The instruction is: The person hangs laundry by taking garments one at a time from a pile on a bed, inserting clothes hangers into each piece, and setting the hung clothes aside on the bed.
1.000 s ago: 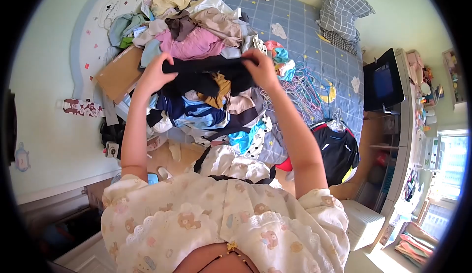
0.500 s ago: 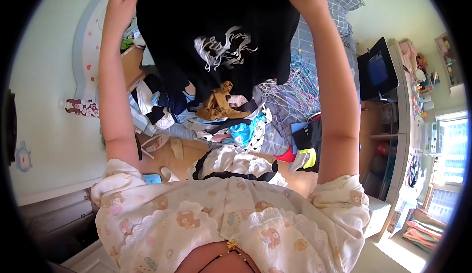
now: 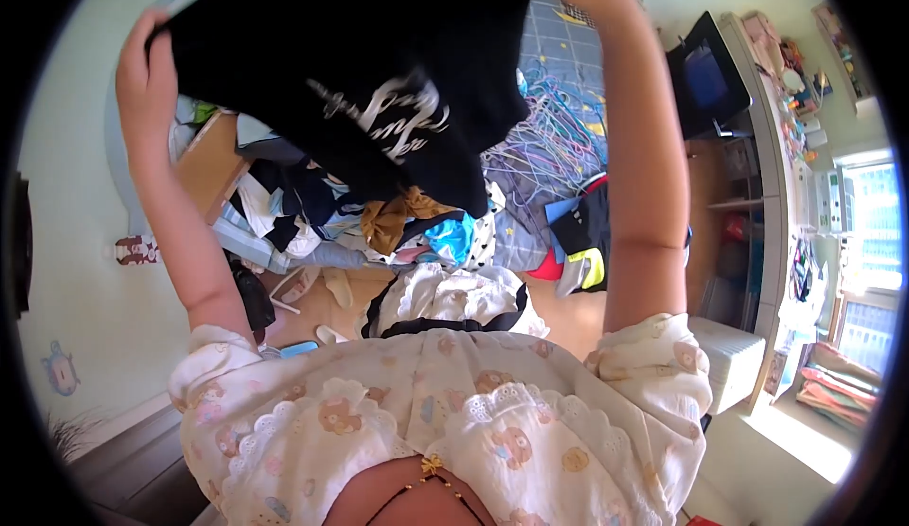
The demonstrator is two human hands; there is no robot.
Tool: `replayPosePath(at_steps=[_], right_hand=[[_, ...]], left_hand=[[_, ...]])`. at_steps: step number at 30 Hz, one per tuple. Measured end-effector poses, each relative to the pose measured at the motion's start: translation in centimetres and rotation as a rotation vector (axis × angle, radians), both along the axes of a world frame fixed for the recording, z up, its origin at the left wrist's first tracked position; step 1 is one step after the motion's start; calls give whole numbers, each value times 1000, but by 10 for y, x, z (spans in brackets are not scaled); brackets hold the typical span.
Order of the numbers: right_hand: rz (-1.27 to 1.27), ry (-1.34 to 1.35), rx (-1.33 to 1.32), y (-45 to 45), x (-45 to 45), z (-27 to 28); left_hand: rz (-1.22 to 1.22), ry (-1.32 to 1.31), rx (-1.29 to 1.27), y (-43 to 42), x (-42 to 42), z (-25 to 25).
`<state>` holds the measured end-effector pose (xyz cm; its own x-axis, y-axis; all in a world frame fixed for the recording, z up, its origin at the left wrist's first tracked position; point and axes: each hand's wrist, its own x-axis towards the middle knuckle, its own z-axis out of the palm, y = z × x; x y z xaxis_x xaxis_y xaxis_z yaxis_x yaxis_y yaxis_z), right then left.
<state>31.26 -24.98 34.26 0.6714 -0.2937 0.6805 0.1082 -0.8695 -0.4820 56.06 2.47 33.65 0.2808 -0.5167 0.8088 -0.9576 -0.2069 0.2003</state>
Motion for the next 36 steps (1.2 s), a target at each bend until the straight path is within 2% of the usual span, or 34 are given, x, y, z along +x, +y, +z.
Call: replayPosePath(at_steps=[2,4,5,6,7,8,10,12,14,15,16,17,18,19,21,24,25,26,28,29,32,35,36], right_hand=[[138,66,33,-20,-6,-63],[92,286,229,12,-12,-109],[159,202,278,13,-7,-155],[185,262,508,14,-4,-210],[178,307,615,18,-7,-253],[189,290,600,17,-11,-311],[171,375,888,16,-35,-427],[48,471,815,5,-86,-507],[-242,780,984,-15,-141,-567],[-235,823,833,-31,-170,-588],[-223,864,682,-46,-198,-604],[-298,910,652,-58,-220,-617],[-377,949,620,-70,-236,-628],[-392,971,596,-82,-252,-644],[-416,1020,548,-102,-273,-666],[-501,1177,640,-116,-279,-694],[-414,1351,640,-123,-272,-702],[-546,1316,589,-121,-271,-709],[-798,1224,476,-104,-223,-641],[-771,1260,538,-112,-218,-658],[-758,1274,461,-118,-195,-672],[-824,1423,405,-120,-172,-691],[-900,1403,271,-119,-174,-719]], left_hand=[[126,164,166,17,-21,-33],[255,240,276,25,-36,-92],[273,309,351,27,-44,-130],[289,376,428,25,-48,-170],[194,390,451,20,-49,-211],[250,286,612,19,-50,-254],[264,276,805,18,-55,-328],[347,212,801,13,-83,-357],[379,95,530,-3,-116,-348],[428,190,488,-6,-126,-350],[478,286,447,-7,-135,-353],[528,380,401,-9,-144,-358],[537,723,352,-4,-148,-376],[532,830,273,-2,-155,-396],[493,976,157,-5,-172,-427],[398,1124,29,-17,-209,-462],[373,1293,-169,-18,-217,-482],[343,1450,-376,-19,-222,-500],[480,1436,-362,-20,-232,-500],[551,1424,-358,-19,-235,-499],[482,1426,-303,-2,-234,-510],[421,1418,-434,3,-236,-521],[406,1419,-453,3,-238,-524]])
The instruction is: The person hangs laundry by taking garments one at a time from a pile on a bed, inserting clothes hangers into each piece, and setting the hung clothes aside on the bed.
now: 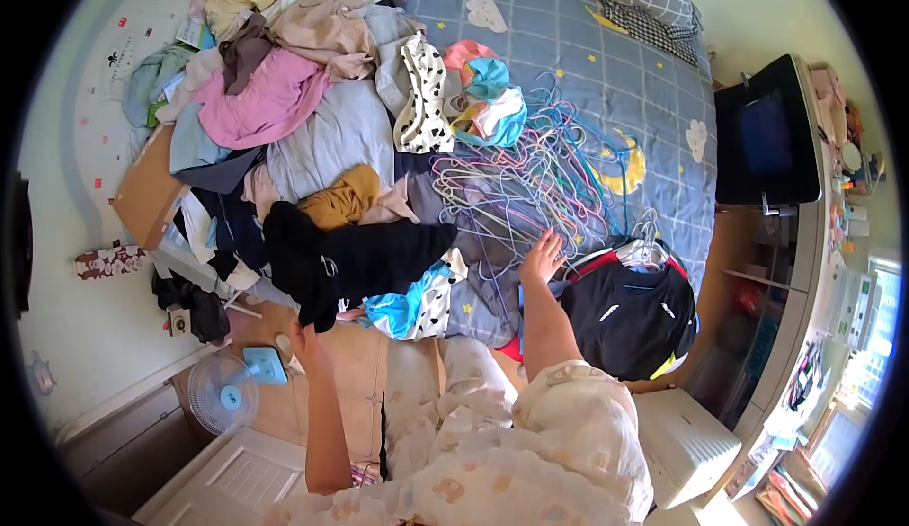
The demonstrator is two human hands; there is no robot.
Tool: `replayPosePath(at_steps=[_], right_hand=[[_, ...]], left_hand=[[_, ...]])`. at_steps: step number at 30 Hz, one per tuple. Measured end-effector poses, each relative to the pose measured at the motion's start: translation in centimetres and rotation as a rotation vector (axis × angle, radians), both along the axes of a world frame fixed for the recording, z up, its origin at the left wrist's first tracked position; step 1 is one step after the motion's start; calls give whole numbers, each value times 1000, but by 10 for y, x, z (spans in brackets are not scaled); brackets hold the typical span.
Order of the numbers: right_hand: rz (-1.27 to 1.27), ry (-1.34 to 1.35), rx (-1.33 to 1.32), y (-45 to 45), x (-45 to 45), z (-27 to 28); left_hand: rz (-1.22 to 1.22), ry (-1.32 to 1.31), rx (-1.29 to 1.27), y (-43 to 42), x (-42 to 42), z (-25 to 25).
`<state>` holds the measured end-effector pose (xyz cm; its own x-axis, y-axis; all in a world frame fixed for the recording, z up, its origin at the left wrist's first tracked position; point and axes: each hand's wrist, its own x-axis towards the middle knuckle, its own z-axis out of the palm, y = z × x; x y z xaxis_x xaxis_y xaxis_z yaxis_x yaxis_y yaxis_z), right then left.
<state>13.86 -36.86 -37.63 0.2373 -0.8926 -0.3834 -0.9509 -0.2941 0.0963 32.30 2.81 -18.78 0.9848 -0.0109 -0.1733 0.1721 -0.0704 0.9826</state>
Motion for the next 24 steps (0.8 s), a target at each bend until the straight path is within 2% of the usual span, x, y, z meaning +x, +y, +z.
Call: replayPosePath(at_steps=[2,4,8,10,14,18,19,21,24], right_hand=[[93,17,-259,2,-8,-49],[115,-154,-108,8,-1,6],[199,-339,12,-8,-13,37],[261,-572,-133,-23,-9,67],[401,-715,-600,-75,38,144],[539,-506,-969,-130,68,219],[451,-543,-944,-135,68,246],[271,-612,-896,-140,60,301],[61,-843,-952,-148,56,348]], left_hand=[[1,7,38,-2,-1,1],[4,50,43,-4,-4,3],[18,35,10,-21,4,20],[38,39,-44,-40,11,45],[-18,-72,180,-48,30,85],[-99,-185,204,-43,48,105],[-60,-196,175,-46,51,110],[-159,-214,194,-45,54,135],[-204,-271,182,-47,62,165]])
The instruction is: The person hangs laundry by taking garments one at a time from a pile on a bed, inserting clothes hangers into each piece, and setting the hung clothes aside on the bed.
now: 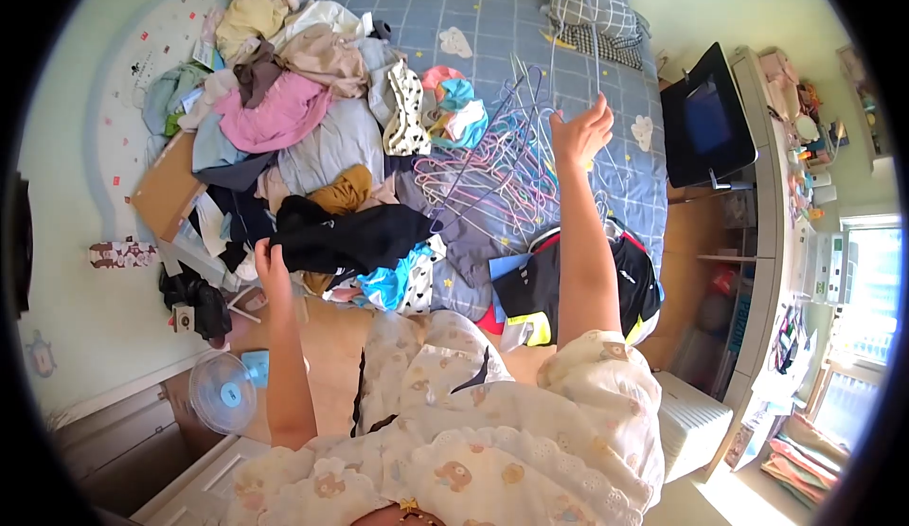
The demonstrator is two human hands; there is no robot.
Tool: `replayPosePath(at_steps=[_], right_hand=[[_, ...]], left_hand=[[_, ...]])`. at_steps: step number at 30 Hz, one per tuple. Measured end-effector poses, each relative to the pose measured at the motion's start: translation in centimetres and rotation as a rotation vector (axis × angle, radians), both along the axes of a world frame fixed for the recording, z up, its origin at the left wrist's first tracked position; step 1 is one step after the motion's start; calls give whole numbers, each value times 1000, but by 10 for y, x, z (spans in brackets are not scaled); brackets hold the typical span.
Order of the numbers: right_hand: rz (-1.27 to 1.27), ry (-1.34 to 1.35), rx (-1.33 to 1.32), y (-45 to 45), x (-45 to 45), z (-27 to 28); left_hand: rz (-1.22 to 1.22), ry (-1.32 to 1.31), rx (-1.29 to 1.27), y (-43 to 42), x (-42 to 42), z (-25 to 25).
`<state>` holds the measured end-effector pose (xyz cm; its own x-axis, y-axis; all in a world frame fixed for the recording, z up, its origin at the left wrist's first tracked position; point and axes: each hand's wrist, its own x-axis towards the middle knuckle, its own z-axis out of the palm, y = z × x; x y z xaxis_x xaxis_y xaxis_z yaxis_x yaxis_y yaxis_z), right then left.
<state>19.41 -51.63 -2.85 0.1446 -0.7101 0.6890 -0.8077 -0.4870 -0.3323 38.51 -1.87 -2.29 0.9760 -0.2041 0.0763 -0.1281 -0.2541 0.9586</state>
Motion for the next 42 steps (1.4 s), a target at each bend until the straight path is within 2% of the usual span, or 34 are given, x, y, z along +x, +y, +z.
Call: replayPosePath(at_steps=[5,8,10,12,15,16,19,22,25,27,28,29,30,32,34,36,38,39,42], right_hand=[[140,-138,-133,9,15,66],[187,-17,-3,15,23,69],[173,529,106,10,21,44],[162,1080,211,-23,24,-27],[46,1165,394,0,22,-24],[22,1140,442,14,23,-4],[-91,1121,358,-25,19,-6],[-226,1107,422,-44,10,52],[-109,812,396,-52,1,85],[426,516,675,-109,2,44],[690,347,801,-100,7,56],[832,163,987,-83,4,61],[970,-31,1165,-13,6,105],[1321,-91,1303,51,7,133],[1567,-67,1445,115,10,168],[1787,-99,1574,161,11,181],[1744,19,1592,203,11,204],[1793,-34,1562,217,10,198],[1650,26,1485,263,11,222]], left_hand=[[-29,-1,-35,4,12,20],[-57,-89,-16,5,19,35],[-80,-99,-13,9,28,36],[-99,-150,38,13,31,35],[-85,-155,195,16,30,41],[-102,-218,194,15,32,45],[-117,-307,283,14,52,70],[-110,-461,304,9,79,102],[-58,-594,416,1,91,155],[2,-602,547,-4,105,183],[-32,-645,530,-6,118,194],[-22,-635,543,-8,125,204],[-11,-629,555,-13,123,226],[24,-675,676,-19,122,258],[4,-728,743,-23,127,278],[-9,-778,798,-30,128,293],[-38,-812,844,-36,123,305],[-51,-828,857,-38,121,309],[-84,-910,904,-42,118,315]])
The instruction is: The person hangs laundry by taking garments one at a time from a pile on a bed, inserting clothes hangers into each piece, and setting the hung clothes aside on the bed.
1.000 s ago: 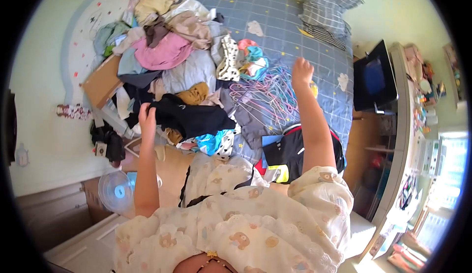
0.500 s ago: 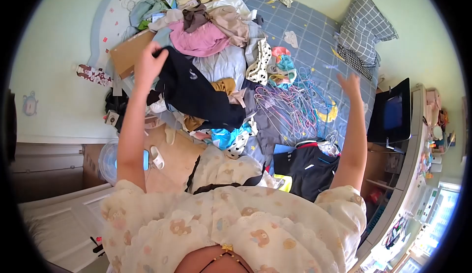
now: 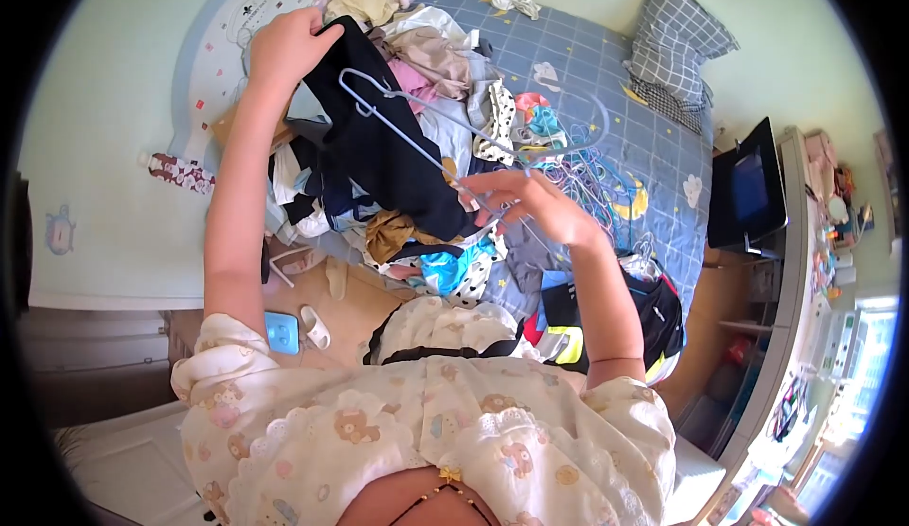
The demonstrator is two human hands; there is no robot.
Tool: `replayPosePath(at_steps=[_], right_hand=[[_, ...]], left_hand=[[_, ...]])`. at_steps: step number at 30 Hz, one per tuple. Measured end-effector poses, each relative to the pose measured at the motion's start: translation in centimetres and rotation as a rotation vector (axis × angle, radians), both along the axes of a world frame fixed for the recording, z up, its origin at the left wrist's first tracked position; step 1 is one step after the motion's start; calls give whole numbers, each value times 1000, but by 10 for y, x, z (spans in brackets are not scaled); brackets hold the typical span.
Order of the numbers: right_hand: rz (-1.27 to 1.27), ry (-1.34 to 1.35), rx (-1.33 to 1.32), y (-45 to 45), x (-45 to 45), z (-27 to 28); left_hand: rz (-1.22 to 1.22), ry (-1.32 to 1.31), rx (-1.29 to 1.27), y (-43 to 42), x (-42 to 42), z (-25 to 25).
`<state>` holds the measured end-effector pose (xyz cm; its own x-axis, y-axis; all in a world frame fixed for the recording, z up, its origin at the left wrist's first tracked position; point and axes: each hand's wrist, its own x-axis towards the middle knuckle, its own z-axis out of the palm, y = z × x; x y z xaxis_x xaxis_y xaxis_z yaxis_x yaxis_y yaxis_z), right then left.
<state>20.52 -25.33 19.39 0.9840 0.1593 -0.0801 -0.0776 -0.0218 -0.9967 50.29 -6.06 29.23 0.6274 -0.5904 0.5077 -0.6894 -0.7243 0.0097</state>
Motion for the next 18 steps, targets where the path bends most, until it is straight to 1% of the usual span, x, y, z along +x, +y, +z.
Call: replayPosePath(at_steps=[2,3,4,5,8,10,11,12,14,15,18], right_hand=[[-92,-50,-1,22,1,3],[-134,-76,0,30,3,4],[-176,-101,2,40,4,5],[-237,-86,29,49,5,10],[-333,-13,-20,72,14,22],[-366,-16,-31,83,23,25],[-397,1,-35,90,27,31],[-427,16,-39,96,30,36],[-459,-68,-46,102,34,43],[-473,-113,-50,103,35,46],[-472,-364,-155,90,23,60]], left_hand=[[-58,-64,18,-2,-6,2],[-67,-35,34,-4,-15,8],[-111,-70,24,-5,-21,8],[-154,-106,13,-5,-26,8],[-262,-173,-2,-8,-49,10],[-265,-23,46,-7,-68,17],[-317,-38,29,-5,-78,20],[-327,7,37,-1,-92,28],[-417,13,14,5,-111,40],[-419,10,57,10,-126,51],[-728,-296,34,20,-120,71]])
